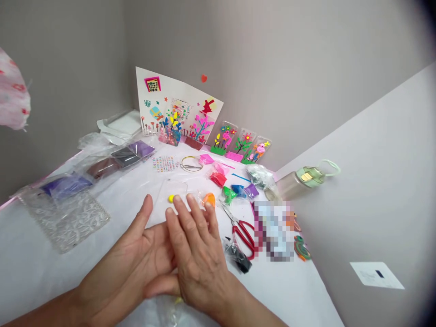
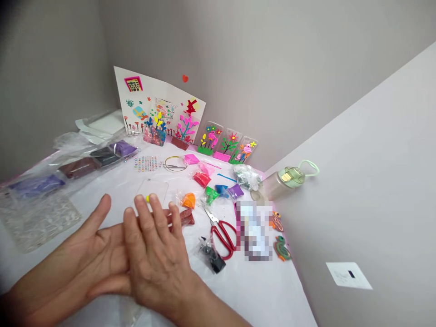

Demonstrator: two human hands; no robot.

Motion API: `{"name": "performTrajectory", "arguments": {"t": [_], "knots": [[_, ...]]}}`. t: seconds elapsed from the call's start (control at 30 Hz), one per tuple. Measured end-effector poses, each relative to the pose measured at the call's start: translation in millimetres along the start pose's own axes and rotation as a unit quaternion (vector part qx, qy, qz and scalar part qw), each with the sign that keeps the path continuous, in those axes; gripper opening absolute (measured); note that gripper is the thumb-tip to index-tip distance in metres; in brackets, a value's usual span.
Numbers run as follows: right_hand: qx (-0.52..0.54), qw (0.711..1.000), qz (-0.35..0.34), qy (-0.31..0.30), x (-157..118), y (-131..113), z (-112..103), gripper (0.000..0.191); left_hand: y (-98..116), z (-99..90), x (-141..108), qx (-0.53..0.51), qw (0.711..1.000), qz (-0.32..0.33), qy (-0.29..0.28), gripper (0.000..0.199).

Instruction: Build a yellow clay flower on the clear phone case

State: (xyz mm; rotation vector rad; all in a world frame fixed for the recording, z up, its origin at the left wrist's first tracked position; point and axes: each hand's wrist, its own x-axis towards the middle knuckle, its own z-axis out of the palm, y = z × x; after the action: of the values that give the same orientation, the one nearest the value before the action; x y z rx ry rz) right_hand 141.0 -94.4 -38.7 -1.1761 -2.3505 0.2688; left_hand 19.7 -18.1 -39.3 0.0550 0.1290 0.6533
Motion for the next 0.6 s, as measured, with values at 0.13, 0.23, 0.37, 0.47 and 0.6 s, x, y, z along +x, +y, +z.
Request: {"name": "performTrajectory", "arguments": {"t": [0.13, 0.23, 0.37, 0.47, 0.6], "knots": [[-0.069, 0.997, -0.046, 0.008, 34.6, 41.0, -12.7, 0.067, 6.1, 1.3, -1.8, -0.016, 0.999, 0.015, 0.038, 0.083], [-0.104, 0.99, -0.088, 0.03, 39.4, 66.4, -19.0, 0.073, 9.1, 1.3, 0.8, 0.014, 1.0, 0.0, 0.021, 0.076], [-0.091, 0.994, -0.046, 0.033, 35.7, 84.8, -24.4, 0.071, 13.0, -1.6, 2.7, 0.099, 0.995, 0.003, 0.034, 0.066], [-0.042, 0.998, -0.025, 0.043, 36.3, 88.8, -23.9, 0.058, 17.8, -5.3, 1.6, 0.142, 0.987, 0.019, 0.079, 0.065], [0.049, 0.996, -0.012, 0.079, 38.5, 90.2, -19.8, 0.023, 21.8, -10.8, -0.6, 0.191, 0.974, 0.042, 0.115, 0.055]]}}
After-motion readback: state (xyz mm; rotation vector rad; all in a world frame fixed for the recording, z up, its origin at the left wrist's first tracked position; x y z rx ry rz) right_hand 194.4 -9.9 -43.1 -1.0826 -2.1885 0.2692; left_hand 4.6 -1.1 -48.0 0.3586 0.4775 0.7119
